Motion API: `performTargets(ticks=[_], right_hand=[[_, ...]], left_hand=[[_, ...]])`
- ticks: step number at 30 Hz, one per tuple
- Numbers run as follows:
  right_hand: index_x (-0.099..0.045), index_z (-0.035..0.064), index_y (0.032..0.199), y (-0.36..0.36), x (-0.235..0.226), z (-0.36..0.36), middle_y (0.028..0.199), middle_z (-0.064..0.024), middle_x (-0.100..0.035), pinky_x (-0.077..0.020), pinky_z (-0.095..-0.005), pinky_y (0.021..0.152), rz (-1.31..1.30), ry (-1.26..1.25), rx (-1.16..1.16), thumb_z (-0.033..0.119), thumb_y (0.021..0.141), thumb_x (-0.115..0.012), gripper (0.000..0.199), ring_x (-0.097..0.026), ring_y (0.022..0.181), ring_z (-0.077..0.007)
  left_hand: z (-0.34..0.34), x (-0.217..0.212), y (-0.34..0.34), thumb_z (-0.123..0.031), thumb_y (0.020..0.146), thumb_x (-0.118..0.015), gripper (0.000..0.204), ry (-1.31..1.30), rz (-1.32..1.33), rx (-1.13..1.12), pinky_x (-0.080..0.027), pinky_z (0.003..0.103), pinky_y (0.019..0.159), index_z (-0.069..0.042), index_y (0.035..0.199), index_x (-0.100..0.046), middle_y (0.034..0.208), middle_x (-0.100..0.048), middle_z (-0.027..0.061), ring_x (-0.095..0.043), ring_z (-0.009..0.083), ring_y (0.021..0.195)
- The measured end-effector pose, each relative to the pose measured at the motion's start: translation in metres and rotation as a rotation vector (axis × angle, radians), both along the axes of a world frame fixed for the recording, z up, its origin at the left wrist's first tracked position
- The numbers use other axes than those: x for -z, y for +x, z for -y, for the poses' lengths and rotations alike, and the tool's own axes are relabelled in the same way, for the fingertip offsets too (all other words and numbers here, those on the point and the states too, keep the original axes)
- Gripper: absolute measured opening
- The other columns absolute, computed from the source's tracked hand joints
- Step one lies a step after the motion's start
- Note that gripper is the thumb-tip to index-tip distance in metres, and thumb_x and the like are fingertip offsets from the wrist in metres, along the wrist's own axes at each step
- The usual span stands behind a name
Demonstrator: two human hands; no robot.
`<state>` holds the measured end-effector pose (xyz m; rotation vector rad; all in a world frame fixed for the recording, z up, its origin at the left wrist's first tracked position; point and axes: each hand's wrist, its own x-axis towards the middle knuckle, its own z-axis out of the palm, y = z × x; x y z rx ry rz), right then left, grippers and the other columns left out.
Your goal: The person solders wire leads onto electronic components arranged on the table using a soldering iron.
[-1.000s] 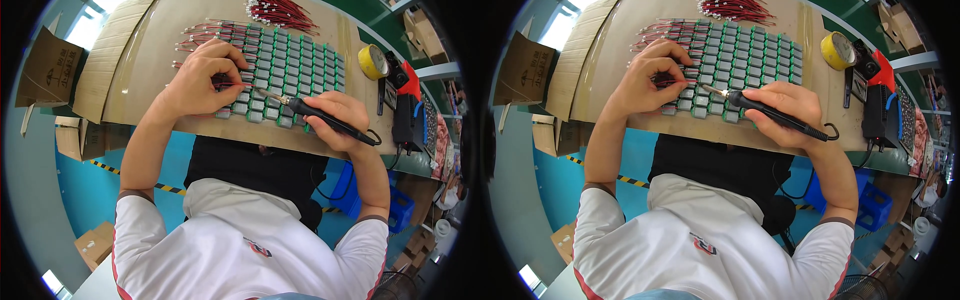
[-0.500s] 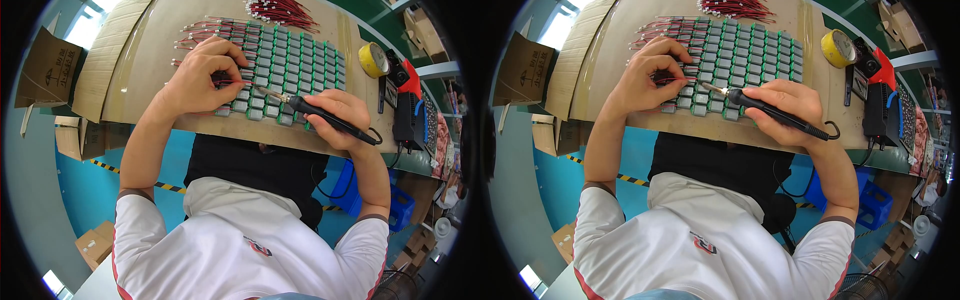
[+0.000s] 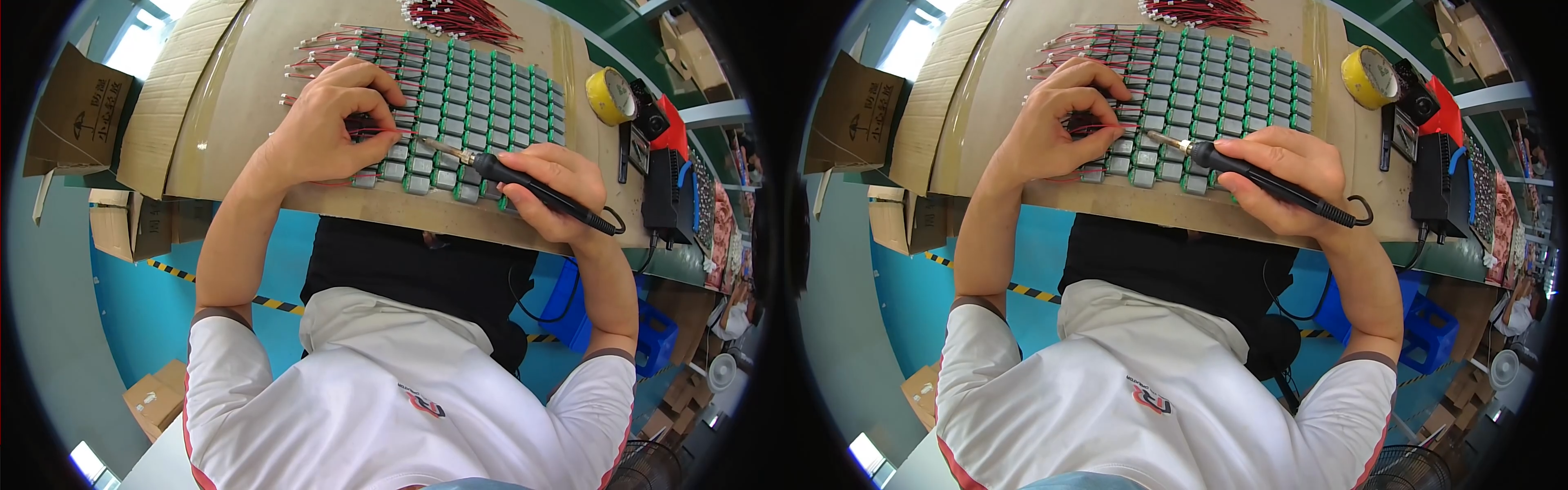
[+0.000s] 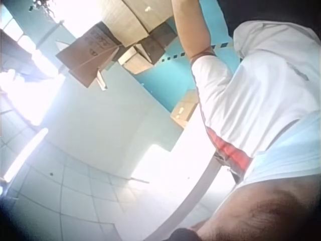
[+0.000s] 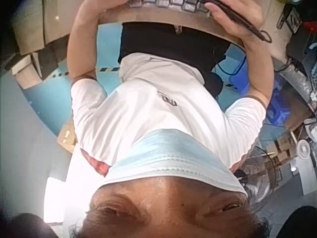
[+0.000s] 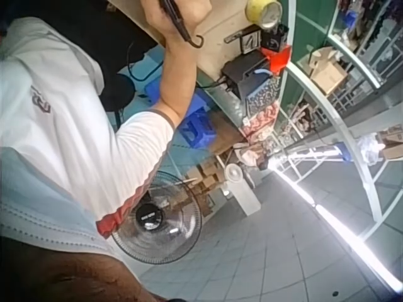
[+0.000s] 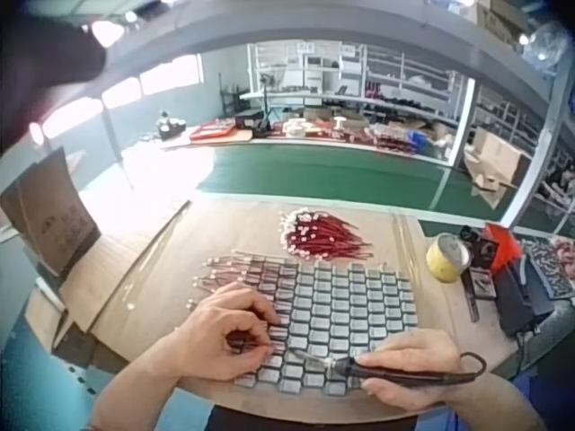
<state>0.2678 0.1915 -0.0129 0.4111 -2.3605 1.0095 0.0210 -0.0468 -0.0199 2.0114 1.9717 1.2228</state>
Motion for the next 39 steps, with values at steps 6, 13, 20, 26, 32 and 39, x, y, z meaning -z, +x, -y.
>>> performTargets(ticks=[6, 13, 20, 26, 32, 39], right_hand=[[-0.08, -0.0025, 0.12, -0.001, -0.001, 0.0, 0.095, -0.0171, -0.077, -0.0608, -0.0332, 0.067, -0.013, 0.028, -0.009, 0.002, 0.08, -0.089, 0.041, -0.077, 0.078, -0.0272], [-0.08, -0.0021, 0.119, -0.001, -0.002, 0.001, 0.095, -0.017, -0.077, -0.061, -0.0334, 0.067, -0.017, 0.036, -0.003, 0.002, 0.08, -0.089, 0.041, -0.077, 0.078, -0.0275], [-0.08, -0.0023, 0.119, -0.001, -0.003, 0.002, 0.096, -0.0166, -0.078, -0.0612, -0.0333, 0.067, -0.02, 0.053, 0.0, 0.002, 0.08, -0.089, 0.04, -0.077, 0.079, -0.0274], [-0.08, -0.0033, 0.118, 0.002, -0.001, 0.002, 0.096, -0.0175, -0.078, -0.061, -0.0328, 0.068, -0.018, 0.019, 0.01, 0.0, 0.081, -0.087, 0.038, -0.077, 0.079, -0.0265], [-0.079, -0.0049, 0.12, 0.006, 0.002, 0.0, 0.095, -0.018, -0.079, -0.0601, -0.0321, 0.068, 0.013, -0.066, 0.075, -0.002, 0.086, -0.082, 0.034, -0.077, 0.079, -0.0251], [-0.076, -0.0045, 0.126, -0.005, -0.011, 0.006, 0.098, -0.0129, -0.08, -0.06, -0.0307, 0.074, 0.037, -0.057, 0.163, 0.0, 0.096, -0.08, 0.031, -0.077, 0.084, -0.0229]], left_hand=[[0.0, 0.001, 0.0, -0.001, 0.076, -0.082, 0.013, 0.004, -0.009, -0.005, -0.054, 0.039, 0.095, -0.003, 0.083, -0.072, 0.112, -0.074, 0.0086, -0.067, 0.0265, 0.105], [0.0, 0.0, 0.001, -0.001, 0.075, -0.082, 0.013, 0.005, -0.013, -0.006, -0.054, 0.039, 0.095, -0.002, 0.083, -0.072, 0.112, -0.074, 0.0088, -0.067, 0.0267, 0.106], [0.0, 0.001, 0.001, -0.001, 0.075, -0.082, 0.013, 0.008, -0.009, -0.002, -0.054, 0.039, 0.095, -0.002, 0.084, -0.072, 0.112, -0.074, 0.0091, -0.067, 0.0268, 0.105], [0.0, 0.001, 0.001, 0.0, 0.075, -0.082, 0.012, 0.005, -0.02, -0.008, -0.054, 0.039, 0.094, -0.002, 0.083, -0.072, 0.112, -0.074, 0.0091, -0.067, 0.0267, 0.104], [0.0, 0.0, 0.001, -0.001, 0.075, -0.081, 0.011, 0.004, -0.021, -0.017, -0.055, 0.039, 0.094, -0.003, 0.082, -0.072, 0.112, -0.074, 0.0084, -0.067, 0.0265, 0.104], [0.001, 0.001, 0.0, -0.003, 0.075, -0.081, 0.01, -0.014, -0.026, -0.022, -0.055, 0.04, 0.098, -0.003, 0.081, -0.074, 0.114, -0.074, 0.0084, -0.069, 0.0274, 0.108]])
